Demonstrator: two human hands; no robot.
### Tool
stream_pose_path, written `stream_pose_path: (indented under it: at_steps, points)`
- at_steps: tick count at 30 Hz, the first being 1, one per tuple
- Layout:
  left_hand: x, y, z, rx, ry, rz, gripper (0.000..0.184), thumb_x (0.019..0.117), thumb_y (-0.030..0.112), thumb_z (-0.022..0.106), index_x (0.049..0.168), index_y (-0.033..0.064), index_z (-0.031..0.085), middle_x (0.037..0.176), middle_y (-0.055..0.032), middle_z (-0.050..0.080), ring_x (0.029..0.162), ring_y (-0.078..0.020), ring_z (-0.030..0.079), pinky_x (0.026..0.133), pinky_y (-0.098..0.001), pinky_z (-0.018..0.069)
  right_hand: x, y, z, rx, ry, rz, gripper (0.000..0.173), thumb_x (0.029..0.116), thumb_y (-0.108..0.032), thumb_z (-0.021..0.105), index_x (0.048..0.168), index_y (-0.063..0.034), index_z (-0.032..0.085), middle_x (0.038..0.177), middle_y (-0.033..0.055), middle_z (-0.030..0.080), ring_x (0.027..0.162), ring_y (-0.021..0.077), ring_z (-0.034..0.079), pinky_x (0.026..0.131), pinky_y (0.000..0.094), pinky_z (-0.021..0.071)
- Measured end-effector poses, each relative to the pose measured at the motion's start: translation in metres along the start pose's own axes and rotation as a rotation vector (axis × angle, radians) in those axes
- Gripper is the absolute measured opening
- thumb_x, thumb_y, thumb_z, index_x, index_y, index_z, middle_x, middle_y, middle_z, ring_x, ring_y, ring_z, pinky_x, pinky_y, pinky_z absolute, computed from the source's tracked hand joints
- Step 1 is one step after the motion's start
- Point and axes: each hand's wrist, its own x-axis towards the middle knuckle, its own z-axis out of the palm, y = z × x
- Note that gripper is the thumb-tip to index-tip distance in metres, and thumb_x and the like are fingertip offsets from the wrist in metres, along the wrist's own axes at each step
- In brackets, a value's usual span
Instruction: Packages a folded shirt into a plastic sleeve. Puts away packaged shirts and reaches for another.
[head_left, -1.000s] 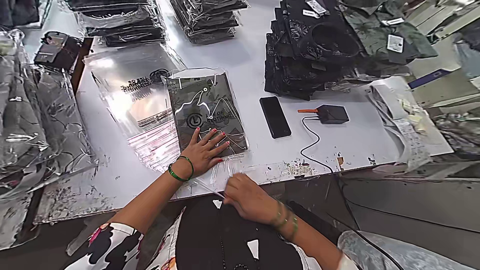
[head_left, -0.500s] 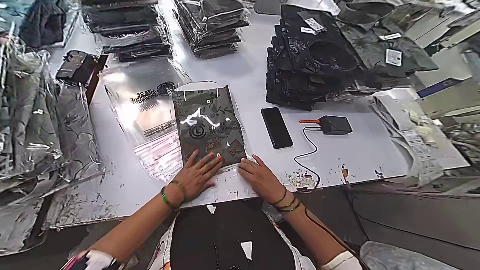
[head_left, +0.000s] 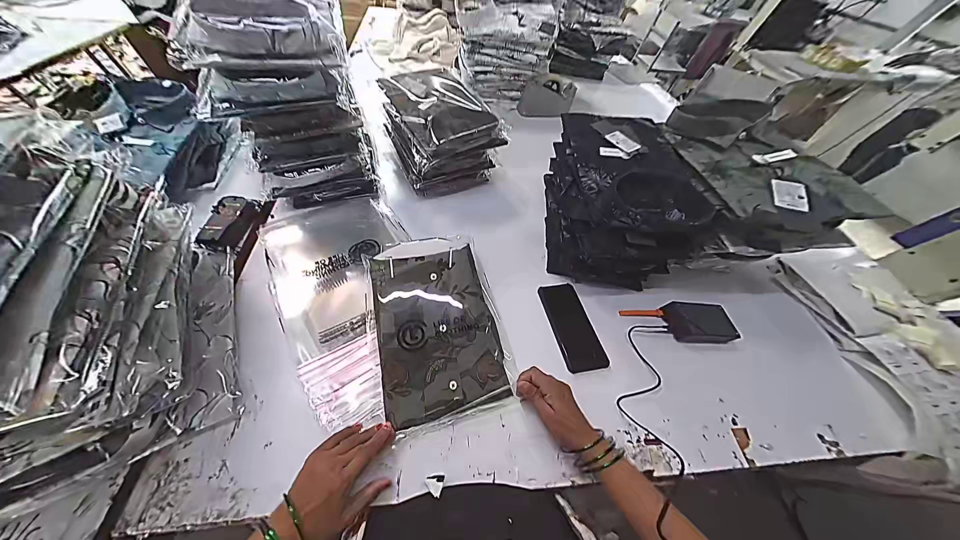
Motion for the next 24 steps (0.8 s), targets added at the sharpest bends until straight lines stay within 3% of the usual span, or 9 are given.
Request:
stream_pose_path:
  at_steps: [2, 6, 9, 11, 13, 17, 19, 21, 24]
  points:
    - [0.028, 0.02, 0.003, -0.081, 0.097, -0.385, 0.044, 0.0991, 0.036, 0.05, 0.088, 0.0041, 0.078, 0.074, -0.0077, 0.076, 0.066, -0.0224, 0.075, 0.06, -0.0441, 0.0592, 0.007, -0.007, 0.017, -0.089, 0.142, 0.104, 0.039, 0.1025, -0.027, 0.044, 0.092, 0.0012, 0.069, 0.074, 0.0123, 0.065, 0.067, 0.0258, 0.065, 0.062, 0.0467, 0.0497]
    - [0.067, 0.018, 0.002, -0.335, 0.017, -0.99, 0.031, 0.0916, 0.026, 0.068, 0.097, -0.0035, 0.071, 0.071, -0.0134, 0.068, 0.065, -0.0309, 0.067, 0.066, -0.0562, 0.0516, 0.018, -0.026, 0.026, -0.171, 0.211, 0.271, 0.025, 0.0959, -0.016, 0.059, 0.091, 0.0031, 0.074, 0.086, 0.018, 0.067, 0.072, 0.0326, 0.067, 0.065, 0.0511, 0.0533]
    - [0.07, 0.023, 0.0, -0.31, 0.062, -1.009, 0.062, 0.0841, 0.022, 0.081, 0.129, -0.0115, 0.057, 0.11, -0.0299, 0.067, 0.094, -0.0473, 0.068, 0.081, -0.0667, 0.0522, 0.026, -0.03, 0.021, -0.137, 0.137, 0.408, 0.027, 0.0941, -0.012, 0.068, 0.113, 0.0072, 0.068, 0.107, 0.0263, 0.066, 0.089, 0.0386, 0.068, 0.079, 0.0519, 0.0556]
    - [0.074, 0.019, -0.004, -0.455, 0.036, -1.096, 0.065, 0.0849, 0.017, 0.081, 0.135, -0.0115, 0.051, 0.1, -0.0229, 0.07, 0.082, -0.033, 0.068, 0.075, -0.0522, 0.055, 0.036, -0.031, 0.011, -0.053, 0.059, 0.509, 0.047, 0.0909, -0.01, 0.073, 0.131, 0.0085, 0.057, 0.115, 0.0275, 0.064, 0.101, 0.0406, 0.064, 0.09, 0.0535, 0.0517]
    - [0.082, 0.016, -0.01, -0.781, -0.014, -1.18, 0.046, 0.0961, 0.011, 0.067, 0.133, -0.0079, 0.049, 0.078, -0.0069, 0.062, 0.059, -0.0098, 0.056, 0.057, -0.0284, 0.0481, 0.045, -0.033, -0.002, 0.051, -0.035, 0.576, 0.051, 0.0892, -0.008, 0.075, 0.134, 0.0067, 0.057, 0.107, 0.0226, 0.067, 0.095, 0.0336, 0.065, 0.088, 0.0482, 0.052]
    - [0.103, 0.029, -0.035, -1.635, 0.085, -1.134, 0.028, 0.1054, 0.008, 0.032, 0.111, 0.0117, 0.059, 0.085, 0.0009, 0.075, 0.073, -0.0056, 0.071, 0.07, -0.0241, 0.0598, 0.039, -0.029, -0.018, 0.699, 0.227, 0.608, 0.024, 0.1006, -0.002, 0.052, 0.123, 0.0065, 0.056, 0.079, 0.0022, 0.063, 0.051, 0.0029, 0.054, 0.048, 0.0188, 0.0472]
    - [0.114, 0.043, -0.042, -1.808, 0.211, -1.058, 0.035, 0.1052, 0.011, 0.029, 0.106, 0.0128, 0.064, 0.089, -0.0025, 0.077, 0.078, -0.0098, 0.074, 0.075, -0.0282, 0.0623, 0.028, -0.033, -0.025, 1.016, 0.532, 0.636, 0.029, 0.1111, -0.02, 0.034, 0.129, -0.0005, 0.048, 0.091, 0.0023, 0.066, 0.068, 0.009, 0.066, 0.061, 0.0254, 0.0559]
    - [0.127, 0.063, -0.041, -1.787, 0.282, -1.057, 0.037, 0.107, 0.013, 0.028, 0.103, 0.0129, 0.065, 0.086, -0.0015, 0.077, 0.076, -0.0084, 0.074, 0.071, -0.0262, 0.0619, 0.012, -0.047, -0.028, 1.226, 0.488, 0.587, 0.062, 0.109, -0.053, 0.017, 0.145, -0.0048, 0.029, 0.115, 0.006, 0.066, 0.091, 0.0178, 0.071, 0.075, 0.0365, 0.06]
    - [0.136, 0.097, -0.026, -1.613, 0.081, -1.039, 0.027, 0.1054, 0.008, 0.031, 0.1, 0.0132, 0.057, 0.074, 0.0077, 0.07, 0.062, 0.0002, 0.064, 0.057, -0.0189, 0.0538, 0.005, -0.079, -0.022, 1.405, 0.334, 0.56, 0.065, 0.1043, -0.059, 0.03, 0.147, -0.0099, 0.023, 0.121, 0.0084, 0.067, 0.101, 0.023, 0.071, 0.081, 0.0434, 0.0603]
